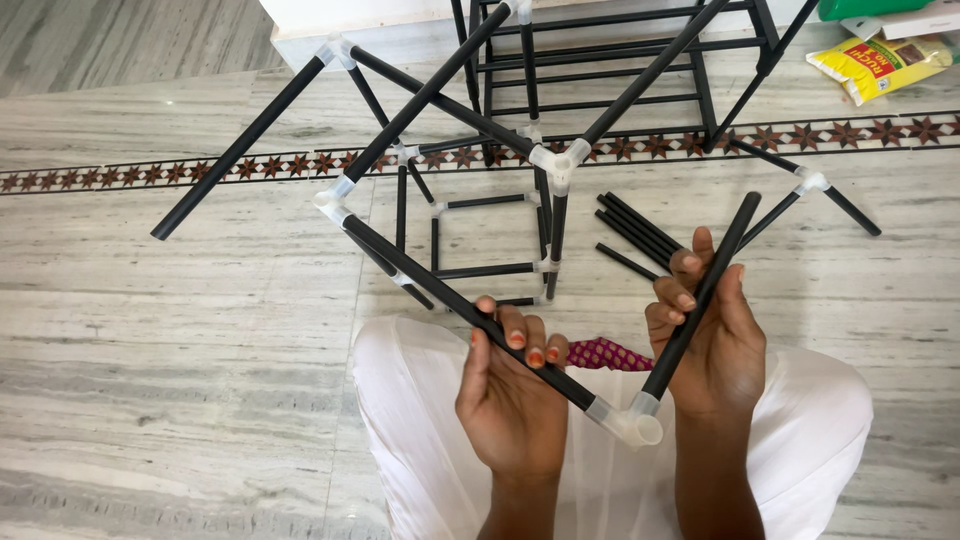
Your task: The person assembles a metal rack by connecting black rods with white plastic connectors. They sit on the floor and repeatedly insert rods into connectors to form a frame structure.
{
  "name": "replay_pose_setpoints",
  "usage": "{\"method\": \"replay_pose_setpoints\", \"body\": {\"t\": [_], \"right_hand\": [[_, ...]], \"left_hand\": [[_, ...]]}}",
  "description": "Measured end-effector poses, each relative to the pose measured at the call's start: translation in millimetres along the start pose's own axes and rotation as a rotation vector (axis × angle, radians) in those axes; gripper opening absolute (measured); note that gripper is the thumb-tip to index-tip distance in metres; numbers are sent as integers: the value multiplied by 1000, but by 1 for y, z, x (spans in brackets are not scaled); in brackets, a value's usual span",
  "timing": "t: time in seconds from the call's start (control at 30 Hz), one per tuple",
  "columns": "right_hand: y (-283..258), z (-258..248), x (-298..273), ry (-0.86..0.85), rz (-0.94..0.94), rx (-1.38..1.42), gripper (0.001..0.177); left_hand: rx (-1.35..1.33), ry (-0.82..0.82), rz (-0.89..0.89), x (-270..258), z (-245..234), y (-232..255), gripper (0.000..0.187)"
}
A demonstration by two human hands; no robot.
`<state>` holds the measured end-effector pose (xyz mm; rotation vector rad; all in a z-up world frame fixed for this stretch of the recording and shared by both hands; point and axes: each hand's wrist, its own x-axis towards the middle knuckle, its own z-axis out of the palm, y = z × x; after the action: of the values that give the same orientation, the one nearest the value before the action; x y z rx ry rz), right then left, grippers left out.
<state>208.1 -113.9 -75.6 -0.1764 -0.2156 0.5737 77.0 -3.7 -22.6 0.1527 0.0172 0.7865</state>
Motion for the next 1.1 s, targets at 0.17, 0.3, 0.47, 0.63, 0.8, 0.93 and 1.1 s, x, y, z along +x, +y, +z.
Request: {"method": "replay_pose_setpoints", "body": {"t": [0.17, 0.3, 0.47, 0.63, 0.8, 0.93, 1.1], "right_hand": [[12, 21, 0, 95, -359, -776, 54], [30, 30, -11, -7, -870, -1340, 48], [32, 27, -42, -373, -887, -1423, 41], [18, 28, -45, -476, -958, -1494, 48], [5, 33, -38, -662, -966, -1546, 36], [6, 30, -39, -763, -1009, -1647, 36], [10, 27, -40, -659, -1157, -1752, 31]], "left_hand": [[-60, -83, 0, 7, -8, 7, 22], [-40, -153, -17, 6, -12, 4, 16], [-15, -121, -97, 2, -7, 1, 13], [-80, -68, -181, 16, 3, 11, 18], [-67, -188, -169, 41, 0, 30, 29], [-77, -190, -125, 40, -3, 26, 25], [-105, -99, -61, 36, -3, 10, 25]]}}
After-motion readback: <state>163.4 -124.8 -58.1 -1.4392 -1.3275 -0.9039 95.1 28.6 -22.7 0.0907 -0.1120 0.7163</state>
